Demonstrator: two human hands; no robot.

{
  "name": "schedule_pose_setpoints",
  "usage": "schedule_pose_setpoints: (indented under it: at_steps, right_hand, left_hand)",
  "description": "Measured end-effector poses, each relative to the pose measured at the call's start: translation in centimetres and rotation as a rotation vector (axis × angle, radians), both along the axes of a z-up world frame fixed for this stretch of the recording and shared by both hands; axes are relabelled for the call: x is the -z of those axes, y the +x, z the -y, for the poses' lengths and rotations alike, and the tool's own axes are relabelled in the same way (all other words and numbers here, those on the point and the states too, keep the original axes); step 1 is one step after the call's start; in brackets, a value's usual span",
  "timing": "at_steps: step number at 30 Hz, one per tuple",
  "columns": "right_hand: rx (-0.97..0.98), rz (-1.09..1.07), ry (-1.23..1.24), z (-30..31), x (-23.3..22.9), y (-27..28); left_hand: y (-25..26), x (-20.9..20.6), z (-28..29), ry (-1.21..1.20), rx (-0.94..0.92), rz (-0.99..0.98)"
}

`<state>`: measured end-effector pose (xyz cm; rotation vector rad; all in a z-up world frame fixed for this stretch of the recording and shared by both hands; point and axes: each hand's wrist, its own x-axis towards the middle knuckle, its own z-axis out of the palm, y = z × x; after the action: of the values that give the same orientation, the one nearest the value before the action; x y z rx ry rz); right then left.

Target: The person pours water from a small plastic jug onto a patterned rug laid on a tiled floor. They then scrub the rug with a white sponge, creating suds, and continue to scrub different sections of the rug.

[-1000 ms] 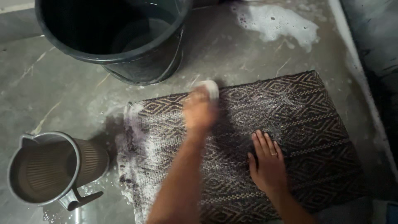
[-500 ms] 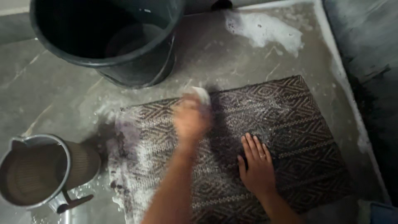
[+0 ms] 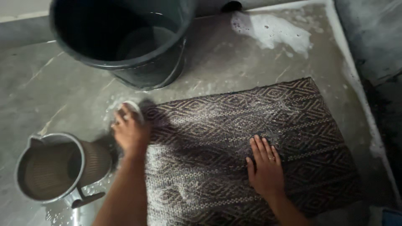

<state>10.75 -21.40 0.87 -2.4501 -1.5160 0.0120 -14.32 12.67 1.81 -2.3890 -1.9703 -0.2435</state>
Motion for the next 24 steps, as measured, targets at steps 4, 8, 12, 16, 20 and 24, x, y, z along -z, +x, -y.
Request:
schedule_pose_setpoints:
  at_steps: [4, 8, 12, 16, 20, 24]
  right_hand:
    - [-0.017, -0.008, 0.057, 0.0, -0.4, -0.1]
    - [-0.023, 0.012, 0.095, -0.1, -0.5, -0.4]
    - [-0.025, 0.017, 0.101, -0.2, -0.7, -0.3]
    - [0.001, 0.035, 0.077, -0.2, -0.4, -0.5]
    - [-0.013, 0.043, 0.087, -0.2, -0.3, -0.4]
    - [-0.012, 0.040, 0.069, -0.1, -0.1, -0.3]
  left_hand:
    - [6.2, -0.5, 4.1, 0.403, 0.273, 0.121]
    - [12.8, -2.4, 11.4, -0.112, 0.512, 0.352]
    - [14.0, -2.9, 15.7, -0.047, 0.503, 0.259]
    - [11.5, -0.8, 15.0, -0.272, 0.373, 0.627]
    - [6.9, 1.9, 14.7, -0.336, 0.164, 0.733]
    - [3.3, 4.1, 14.8, 0.047, 0.347, 0.333]
